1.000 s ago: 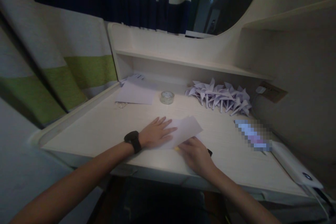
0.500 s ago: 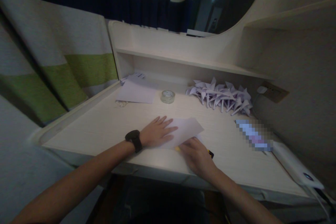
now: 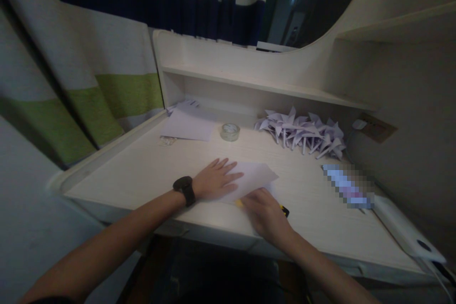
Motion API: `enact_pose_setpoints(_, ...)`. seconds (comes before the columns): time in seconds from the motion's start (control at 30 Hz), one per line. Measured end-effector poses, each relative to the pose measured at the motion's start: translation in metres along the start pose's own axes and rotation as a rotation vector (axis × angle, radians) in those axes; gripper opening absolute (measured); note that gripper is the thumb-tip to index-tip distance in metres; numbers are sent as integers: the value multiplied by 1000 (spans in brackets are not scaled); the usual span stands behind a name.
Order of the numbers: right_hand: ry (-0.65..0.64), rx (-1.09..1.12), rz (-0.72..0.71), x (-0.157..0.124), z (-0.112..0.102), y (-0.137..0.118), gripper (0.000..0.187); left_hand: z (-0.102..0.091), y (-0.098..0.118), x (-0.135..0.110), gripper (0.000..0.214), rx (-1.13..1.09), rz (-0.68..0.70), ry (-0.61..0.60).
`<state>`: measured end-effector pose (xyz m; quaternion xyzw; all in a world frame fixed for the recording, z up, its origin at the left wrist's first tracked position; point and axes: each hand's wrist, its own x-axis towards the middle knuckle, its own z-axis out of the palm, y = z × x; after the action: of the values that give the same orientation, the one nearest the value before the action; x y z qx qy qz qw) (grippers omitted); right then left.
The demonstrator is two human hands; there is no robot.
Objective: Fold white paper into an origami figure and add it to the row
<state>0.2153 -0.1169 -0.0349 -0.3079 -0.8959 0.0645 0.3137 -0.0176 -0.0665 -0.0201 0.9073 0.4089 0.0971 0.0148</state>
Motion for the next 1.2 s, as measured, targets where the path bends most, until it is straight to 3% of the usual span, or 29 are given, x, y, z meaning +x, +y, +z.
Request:
enact_pose_setpoints(0.5, -40, 82, -29, 0, -7, -10, 23, 2, -3, 1, 55, -7, 4, -9)
enact_pose_setpoints(0.73, -105, 140, 10, -23, -45, -7, 23, 4, -7, -1, 52, -37, -56, 53)
enact_pose_setpoints(0.87, -11, 157, 141, -48, -77, 24, 25, 0, 1, 0, 53, -8, -45, 109)
enact_pose_setpoints(1.03, 150, -113, 402, -63, -97, 82, 25, 8, 23, 4, 76, -19, 16, 19)
enact_pose_setpoints(1.2, 90, -307, 553, -69, -99, 112, 27, 9, 31, 2, 58, -9, -22, 29)
